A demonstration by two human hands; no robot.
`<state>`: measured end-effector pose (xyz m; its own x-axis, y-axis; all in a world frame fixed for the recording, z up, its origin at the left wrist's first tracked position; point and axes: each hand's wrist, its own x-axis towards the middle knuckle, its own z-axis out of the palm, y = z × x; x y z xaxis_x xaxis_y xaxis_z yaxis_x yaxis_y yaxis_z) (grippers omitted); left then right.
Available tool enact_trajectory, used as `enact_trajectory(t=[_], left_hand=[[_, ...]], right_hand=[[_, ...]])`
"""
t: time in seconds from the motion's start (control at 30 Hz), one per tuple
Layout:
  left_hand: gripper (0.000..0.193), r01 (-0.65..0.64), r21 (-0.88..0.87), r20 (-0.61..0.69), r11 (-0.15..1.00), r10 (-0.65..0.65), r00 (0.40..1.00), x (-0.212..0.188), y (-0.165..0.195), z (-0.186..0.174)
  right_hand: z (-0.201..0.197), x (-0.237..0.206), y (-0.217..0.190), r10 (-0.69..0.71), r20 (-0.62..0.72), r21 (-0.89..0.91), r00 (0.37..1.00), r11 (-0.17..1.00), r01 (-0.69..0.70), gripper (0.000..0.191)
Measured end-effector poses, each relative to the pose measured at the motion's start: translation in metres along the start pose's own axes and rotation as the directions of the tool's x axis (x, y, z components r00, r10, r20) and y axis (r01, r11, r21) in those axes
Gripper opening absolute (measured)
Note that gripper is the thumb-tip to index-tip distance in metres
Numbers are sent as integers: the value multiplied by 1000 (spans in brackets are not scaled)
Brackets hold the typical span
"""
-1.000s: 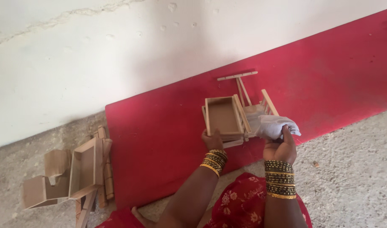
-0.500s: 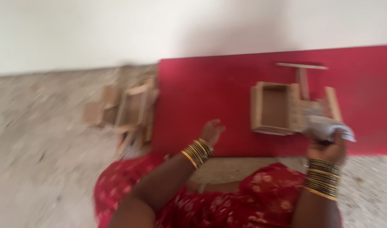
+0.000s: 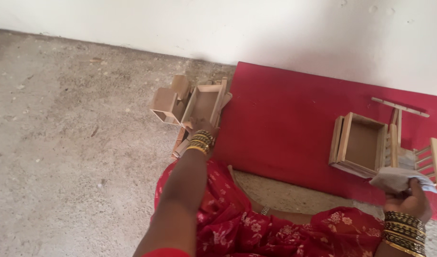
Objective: The person sits on the floor and wipes various small wooden pieces and a miniature wooden chair with a cloth. They handle each piece individually, wiping all sides before placing it aside.
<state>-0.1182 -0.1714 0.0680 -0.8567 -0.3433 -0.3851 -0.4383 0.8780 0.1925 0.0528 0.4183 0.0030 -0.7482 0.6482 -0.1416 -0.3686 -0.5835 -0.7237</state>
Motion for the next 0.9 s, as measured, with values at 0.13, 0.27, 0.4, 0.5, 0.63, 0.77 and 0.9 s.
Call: enact_trajectory(t=[0.13, 0.27, 0.4, 0.5, 0.63, 0.77, 0.9], left_hand=[[59, 8, 96, -77, 995, 0, 997, 3, 6, 6], [39, -60, -93, -207, 994, 39, 978, -1, 18, -7], [37, -235, -483, -369, 844, 47, 928, -19, 25, -22], [35, -390, -860, -400, 329, 37, 916, -50, 20, -5], [26, -79, -920, -156, -384, 173, 973, -76, 23, 28], [30, 240, -933, 190, -269, 202, 961, -95, 47, 65], [33, 245, -962, 204, -121, 275, 939, -110, 68, 87]], right_hand=[[11, -11, 0, -56, -74, -198, 996, 979, 40, 41], [21, -25, -3, -59, -153, -251, 986, 968, 19, 37], [23, -41, -8, -328, 257, -887, 909, 294, 357, 33], [28, -47, -8, -315, 649, -761, 693, -241, 603, 43], [52, -54, 22, 150, 154, -412, 977, 908, -75, 30], [86, -99, 86, 349, 304, -563, 886, 817, -129, 31], [135, -189, 159, 373, 309, -829, 875, 557, 55, 40]])
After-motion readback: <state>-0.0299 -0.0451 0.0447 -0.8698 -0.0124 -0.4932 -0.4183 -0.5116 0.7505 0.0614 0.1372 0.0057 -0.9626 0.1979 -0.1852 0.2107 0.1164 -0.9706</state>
